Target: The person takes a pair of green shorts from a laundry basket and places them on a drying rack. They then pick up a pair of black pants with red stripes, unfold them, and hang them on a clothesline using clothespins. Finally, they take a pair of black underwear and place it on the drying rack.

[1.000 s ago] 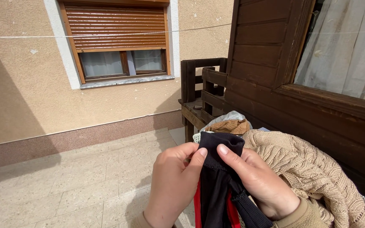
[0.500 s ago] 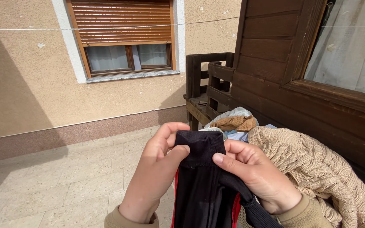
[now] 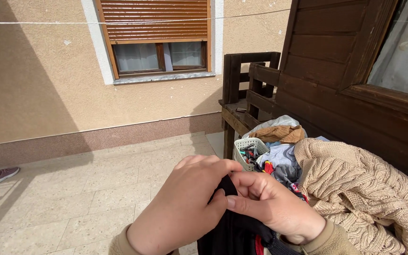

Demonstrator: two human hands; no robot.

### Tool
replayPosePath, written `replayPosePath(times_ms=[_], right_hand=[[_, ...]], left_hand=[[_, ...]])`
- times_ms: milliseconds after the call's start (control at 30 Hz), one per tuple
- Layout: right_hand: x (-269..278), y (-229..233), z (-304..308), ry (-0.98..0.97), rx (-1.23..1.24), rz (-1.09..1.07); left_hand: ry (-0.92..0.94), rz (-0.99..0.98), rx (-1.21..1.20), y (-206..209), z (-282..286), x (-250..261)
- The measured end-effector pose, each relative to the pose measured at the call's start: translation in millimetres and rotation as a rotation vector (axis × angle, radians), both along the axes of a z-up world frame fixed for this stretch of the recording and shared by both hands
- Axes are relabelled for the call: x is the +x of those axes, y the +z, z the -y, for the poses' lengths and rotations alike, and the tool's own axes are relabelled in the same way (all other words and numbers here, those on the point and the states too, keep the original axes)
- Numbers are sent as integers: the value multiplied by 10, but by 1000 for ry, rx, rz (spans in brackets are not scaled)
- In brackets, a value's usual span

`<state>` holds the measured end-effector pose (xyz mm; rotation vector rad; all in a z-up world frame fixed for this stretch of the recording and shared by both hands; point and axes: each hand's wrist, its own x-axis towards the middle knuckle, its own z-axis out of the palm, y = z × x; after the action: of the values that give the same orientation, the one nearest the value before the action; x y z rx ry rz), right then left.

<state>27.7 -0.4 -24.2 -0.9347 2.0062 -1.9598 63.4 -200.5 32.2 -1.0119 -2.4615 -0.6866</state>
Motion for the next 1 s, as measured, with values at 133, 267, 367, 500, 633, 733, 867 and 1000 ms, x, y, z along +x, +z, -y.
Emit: replayPosePath(times_ms=[133,267,367,500,633,733,867,1000], right_hand=[[45,47,60,75,-68,103],[37,55,49,-14,-112,266],[16,82,-43,-122,-208,384],[-180,1,-333,-218,-465,599],[-179,33,-383,-233,-479,636],[-119,106,-285,-322,-425,694],[-205,16,-200,-158,-485,670],[-186,65,-4,-247,-519,738]], left_hand=[[154,39,29,-49,-46,-34],[305,-116,35,-185,-95,-87],[365,-172,193,-225,-39,-121],[534,7,498,-96,60,-3],[326,95,753,-13,75,107],[340,152,417,3,-32,163],[188,153,-121,-89,-186,155],[178,62,-88,-203,-169,67]])
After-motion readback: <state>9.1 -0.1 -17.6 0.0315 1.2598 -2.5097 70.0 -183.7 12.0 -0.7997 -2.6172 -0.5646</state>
